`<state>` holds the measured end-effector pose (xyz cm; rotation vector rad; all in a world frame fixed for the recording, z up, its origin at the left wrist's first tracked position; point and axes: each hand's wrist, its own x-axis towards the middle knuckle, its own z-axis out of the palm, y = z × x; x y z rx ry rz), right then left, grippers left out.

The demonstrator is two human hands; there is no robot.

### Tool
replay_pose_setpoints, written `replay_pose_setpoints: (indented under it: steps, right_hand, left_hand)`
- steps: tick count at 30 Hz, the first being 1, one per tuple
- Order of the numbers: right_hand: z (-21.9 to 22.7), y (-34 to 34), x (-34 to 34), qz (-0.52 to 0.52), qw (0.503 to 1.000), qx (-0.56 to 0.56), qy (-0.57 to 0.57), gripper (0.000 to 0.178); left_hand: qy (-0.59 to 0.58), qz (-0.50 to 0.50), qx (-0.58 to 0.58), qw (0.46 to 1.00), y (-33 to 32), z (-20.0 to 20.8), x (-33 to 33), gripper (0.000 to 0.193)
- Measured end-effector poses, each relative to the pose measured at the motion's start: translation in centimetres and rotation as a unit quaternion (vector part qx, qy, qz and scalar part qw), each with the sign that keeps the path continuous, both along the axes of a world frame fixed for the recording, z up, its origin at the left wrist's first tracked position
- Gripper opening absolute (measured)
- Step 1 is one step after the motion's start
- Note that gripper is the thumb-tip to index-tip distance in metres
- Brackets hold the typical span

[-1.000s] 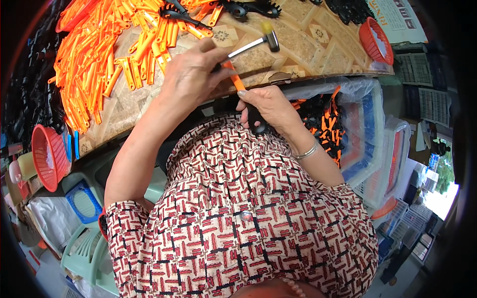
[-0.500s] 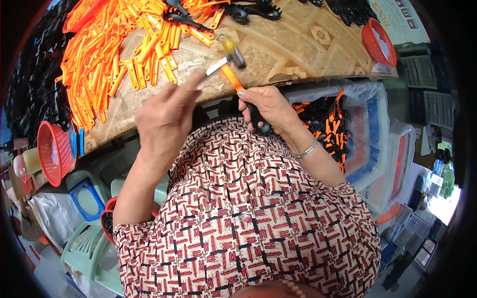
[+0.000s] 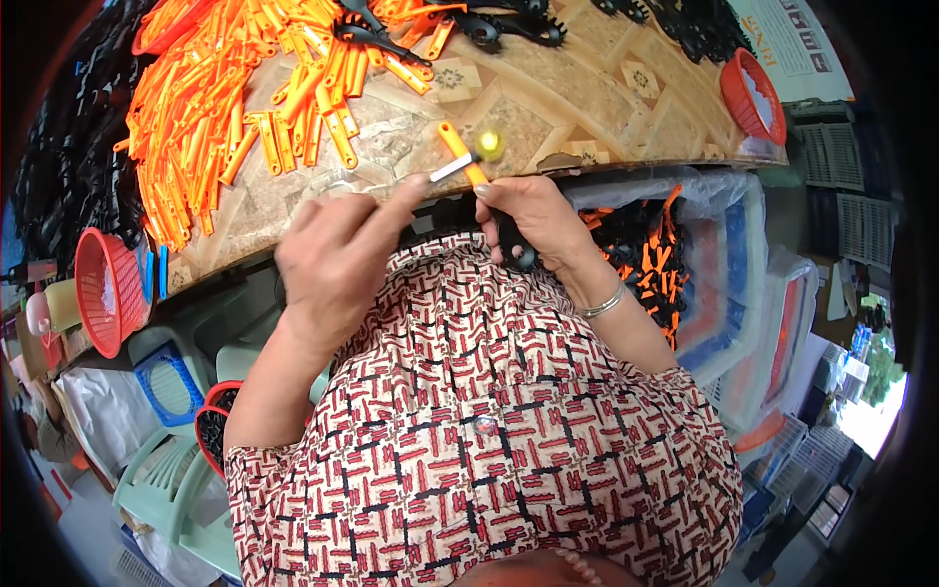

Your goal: The person assembles orange plastic handles with black plastic heads using a hammer. They repeatedly pick up a handle and a head, insert the head into the handle, and strike the connection with a hammer to secure it. The finished items are placed on the table.

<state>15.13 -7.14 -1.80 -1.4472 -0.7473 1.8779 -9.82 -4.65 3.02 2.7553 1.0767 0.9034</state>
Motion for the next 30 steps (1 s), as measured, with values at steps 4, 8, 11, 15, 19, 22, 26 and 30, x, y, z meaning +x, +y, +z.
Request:
replay_pose_setpoints:
  steps: [4,8,11,15,19,22,26,30]
  right_hand:
    - [0.4,-0.3,1.2,0.029,0.999,0.025,-0.037,0.032]
    - [1.7,-2.2,11.1,0.173,0.972,0.108,-0.121,0.036]
    - [4.3,-4.5,17.7,0.228,0.833,0.115,-0.49,0.028]
    - [7.5,0.6,14.9,0.128,0.662,0.26,-0.691,0.027]
    - [6.1,9.9,5.3,0.119,0.681,0.507,-0.515,0.022]
    - [4.1,16.2,-1.5,0.103,0.576,0.646,-0.49,0.022]
    - [3.5,20.4,-5.5,0.199,0.55,0.523,-0.62,0.029]
    - [3.7,21.1,-5.2,0.167,0.583,0.536,-0.588,0.022]
  left_hand:
    - [0.039,0.046,-0.121,0.991,0.1,-0.7,-0.7,0.046]
    - [-0.231,0.169,-0.229,0.93,2.1,-0.6,-2.2,0.035]
    - [-0.233,0.226,-0.239,0.915,4.6,-0.7,-4.0,0.032]
    - [-0.286,0.257,-0.332,0.861,6.6,-0.3,-3.0,0.022]
    - [-0.329,0.247,-0.349,0.842,7.6,-1.1,-2.0,0.023]
    - [-0.292,0.267,-0.319,0.861,7.7,-1.2,-2.1,0.022]
    - [-0.202,0.289,-0.243,0.904,6.9,-2.0,-3.0,0.027]
    - [-0.031,0.326,-0.226,0.918,5.5,-2.4,-1.8,0.041]
